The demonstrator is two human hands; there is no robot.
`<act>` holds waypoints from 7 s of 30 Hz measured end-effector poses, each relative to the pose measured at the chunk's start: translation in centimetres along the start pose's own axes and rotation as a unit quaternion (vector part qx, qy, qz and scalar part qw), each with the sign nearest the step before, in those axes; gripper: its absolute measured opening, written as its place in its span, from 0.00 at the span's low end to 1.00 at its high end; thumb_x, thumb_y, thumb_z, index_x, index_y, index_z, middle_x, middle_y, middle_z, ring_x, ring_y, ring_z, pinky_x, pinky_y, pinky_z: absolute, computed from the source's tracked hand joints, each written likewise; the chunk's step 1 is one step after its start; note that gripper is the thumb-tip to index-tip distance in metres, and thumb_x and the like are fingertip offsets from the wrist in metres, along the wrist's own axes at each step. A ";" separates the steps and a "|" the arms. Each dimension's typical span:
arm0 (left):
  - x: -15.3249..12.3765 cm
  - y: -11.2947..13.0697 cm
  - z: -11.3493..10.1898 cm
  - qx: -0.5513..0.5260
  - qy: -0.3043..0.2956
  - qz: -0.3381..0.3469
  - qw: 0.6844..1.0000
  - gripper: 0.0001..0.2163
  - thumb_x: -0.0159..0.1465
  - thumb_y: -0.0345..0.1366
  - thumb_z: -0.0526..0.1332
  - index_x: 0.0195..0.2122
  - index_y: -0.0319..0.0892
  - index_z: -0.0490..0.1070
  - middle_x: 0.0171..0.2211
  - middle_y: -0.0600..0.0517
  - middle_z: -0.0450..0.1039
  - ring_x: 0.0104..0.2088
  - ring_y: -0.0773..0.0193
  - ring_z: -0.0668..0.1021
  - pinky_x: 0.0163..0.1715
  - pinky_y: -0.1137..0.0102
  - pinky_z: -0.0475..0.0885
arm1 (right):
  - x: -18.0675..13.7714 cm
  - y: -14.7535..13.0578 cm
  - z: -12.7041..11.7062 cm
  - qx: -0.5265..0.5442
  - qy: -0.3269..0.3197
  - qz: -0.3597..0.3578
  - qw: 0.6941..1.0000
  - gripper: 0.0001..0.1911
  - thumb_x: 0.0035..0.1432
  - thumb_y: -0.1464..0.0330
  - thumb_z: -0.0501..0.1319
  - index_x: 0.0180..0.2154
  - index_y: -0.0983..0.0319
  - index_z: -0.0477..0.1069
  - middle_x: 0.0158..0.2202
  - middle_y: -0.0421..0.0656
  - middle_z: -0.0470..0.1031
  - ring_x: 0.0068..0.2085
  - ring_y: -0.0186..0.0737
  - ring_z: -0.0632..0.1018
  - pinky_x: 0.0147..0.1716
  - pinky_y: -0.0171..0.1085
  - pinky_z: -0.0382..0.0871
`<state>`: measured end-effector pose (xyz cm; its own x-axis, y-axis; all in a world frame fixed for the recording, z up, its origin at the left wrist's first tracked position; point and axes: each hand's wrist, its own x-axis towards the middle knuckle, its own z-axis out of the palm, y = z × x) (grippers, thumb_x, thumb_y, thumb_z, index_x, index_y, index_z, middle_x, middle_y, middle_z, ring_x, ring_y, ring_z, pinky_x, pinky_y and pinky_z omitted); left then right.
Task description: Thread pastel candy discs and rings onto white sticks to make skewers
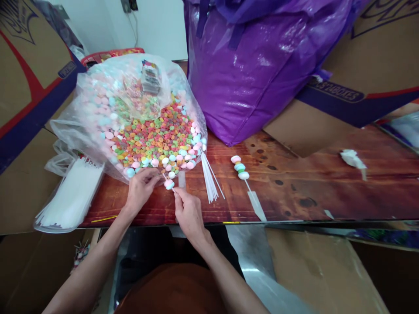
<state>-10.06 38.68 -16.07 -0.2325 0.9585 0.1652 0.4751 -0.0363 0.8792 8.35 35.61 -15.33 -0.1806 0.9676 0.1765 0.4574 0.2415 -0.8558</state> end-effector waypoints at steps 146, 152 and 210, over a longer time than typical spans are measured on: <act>-3.7 1.2 0.0 0.021 0.059 0.062 0.996 0.12 0.67 0.33 0.61 0.48 0.45 0.81 0.44 0.49 0.80 0.43 0.63 0.80 0.48 0.69 0.75 | -0.4 -1.8 2.0 0.047 -0.035 0.057 0.997 0.15 0.65 0.63 0.51 0.28 0.61 0.67 0.20 0.36 0.62 0.22 0.32 0.64 0.25 0.32 0.54; -4.1 0.9 0.4 0.021 0.008 0.033 0.999 0.14 0.70 0.36 0.58 0.52 0.43 0.79 0.49 0.46 0.81 0.50 0.59 0.80 0.55 0.64 0.73 | 0.9 -1.2 1.6 0.028 -0.034 0.047 0.998 0.14 0.64 0.63 0.51 0.27 0.61 0.66 0.20 0.37 0.62 0.23 0.33 0.64 0.25 0.33 0.54; -1.5 -0.1 -0.9 -0.155 0.043 -0.026 0.987 0.08 0.59 0.38 0.68 0.38 0.44 0.84 0.42 0.48 0.82 0.44 0.59 0.81 0.50 0.63 0.76 | -0.4 0.0 0.4 -0.046 -0.032 -0.042 0.998 0.15 0.68 0.67 0.52 0.29 0.61 0.69 0.21 0.36 0.64 0.23 0.32 0.65 0.27 0.32 0.57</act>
<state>-10.51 36.98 -16.03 -0.3279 0.9339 0.1425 0.1807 -0.0860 0.9798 8.05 35.23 -15.60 -0.2751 0.9375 0.2131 0.5148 0.3308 -0.7909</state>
